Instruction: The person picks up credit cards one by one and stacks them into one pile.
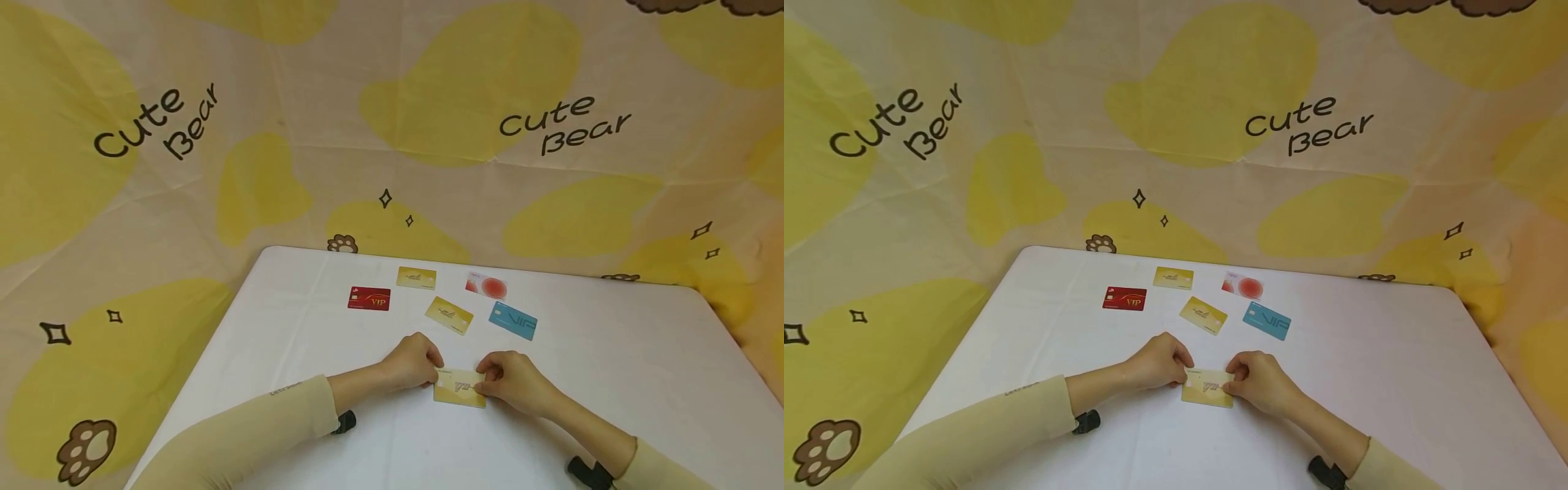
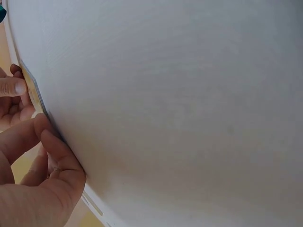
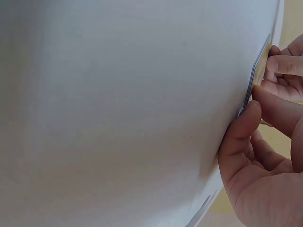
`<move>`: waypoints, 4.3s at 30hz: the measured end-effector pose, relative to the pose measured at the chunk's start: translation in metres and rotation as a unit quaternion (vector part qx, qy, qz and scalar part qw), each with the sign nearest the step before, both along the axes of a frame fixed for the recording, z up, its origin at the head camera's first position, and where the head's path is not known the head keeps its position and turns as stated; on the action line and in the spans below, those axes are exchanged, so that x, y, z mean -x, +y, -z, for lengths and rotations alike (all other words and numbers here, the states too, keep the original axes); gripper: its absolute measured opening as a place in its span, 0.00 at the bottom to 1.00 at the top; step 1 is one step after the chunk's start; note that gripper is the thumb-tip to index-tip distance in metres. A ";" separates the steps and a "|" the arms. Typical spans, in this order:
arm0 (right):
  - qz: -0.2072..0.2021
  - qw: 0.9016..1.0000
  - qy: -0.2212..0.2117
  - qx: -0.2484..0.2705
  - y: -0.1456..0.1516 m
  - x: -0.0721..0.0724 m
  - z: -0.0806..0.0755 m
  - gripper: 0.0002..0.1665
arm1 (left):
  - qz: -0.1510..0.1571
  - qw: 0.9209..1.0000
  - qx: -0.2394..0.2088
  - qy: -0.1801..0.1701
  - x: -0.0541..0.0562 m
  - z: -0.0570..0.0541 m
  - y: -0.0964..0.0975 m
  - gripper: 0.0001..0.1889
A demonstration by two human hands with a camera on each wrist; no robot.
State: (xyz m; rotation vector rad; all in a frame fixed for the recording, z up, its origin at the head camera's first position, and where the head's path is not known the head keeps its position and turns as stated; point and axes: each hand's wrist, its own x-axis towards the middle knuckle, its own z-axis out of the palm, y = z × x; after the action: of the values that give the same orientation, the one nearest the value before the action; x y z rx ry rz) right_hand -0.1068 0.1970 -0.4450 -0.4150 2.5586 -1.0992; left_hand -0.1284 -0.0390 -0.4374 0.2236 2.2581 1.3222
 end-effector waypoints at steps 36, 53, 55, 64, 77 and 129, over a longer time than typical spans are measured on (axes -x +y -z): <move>0.039 0.999 0.029 0.016 -0.002 0.027 -0.025 0.12 | 0.055 0.992 0.014 0.115 0.027 -0.028 -0.051 0.11; 0.009 0.996 0.067 0.055 -0.024 0.058 -0.031 0.13 | -0.037 0.987 -0.028 0.153 0.041 -0.039 -0.090 0.10; 0.004 0.996 0.068 0.063 -0.027 0.062 -0.031 0.13 | -0.044 0.987 -0.032 0.152 0.042 -0.041 -0.094 0.10; 0.002 0.995 0.056 0.087 -0.040 0.077 -0.032 0.14 | -0.080 0.985 -0.022 0.151 0.047 -0.047 -0.112 0.12; -0.008 0.993 0.057 0.101 -0.062 0.094 -0.034 0.15 | -0.130 0.977 -0.010 0.167 0.058 -0.037 -0.138 0.14; 0.005 0.991 -0.094 0.093 -0.143 0.152 -0.005 0.32 | -0.096 0.991 0.074 0.063 0.120 0.004 -0.166 0.29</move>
State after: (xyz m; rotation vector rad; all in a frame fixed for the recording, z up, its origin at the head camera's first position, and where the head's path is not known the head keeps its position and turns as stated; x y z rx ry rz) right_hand -0.2586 0.0543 -0.4397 -0.3272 2.3061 -1.3201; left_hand -0.2484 -0.2052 -0.4410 0.0373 2.5259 1.2571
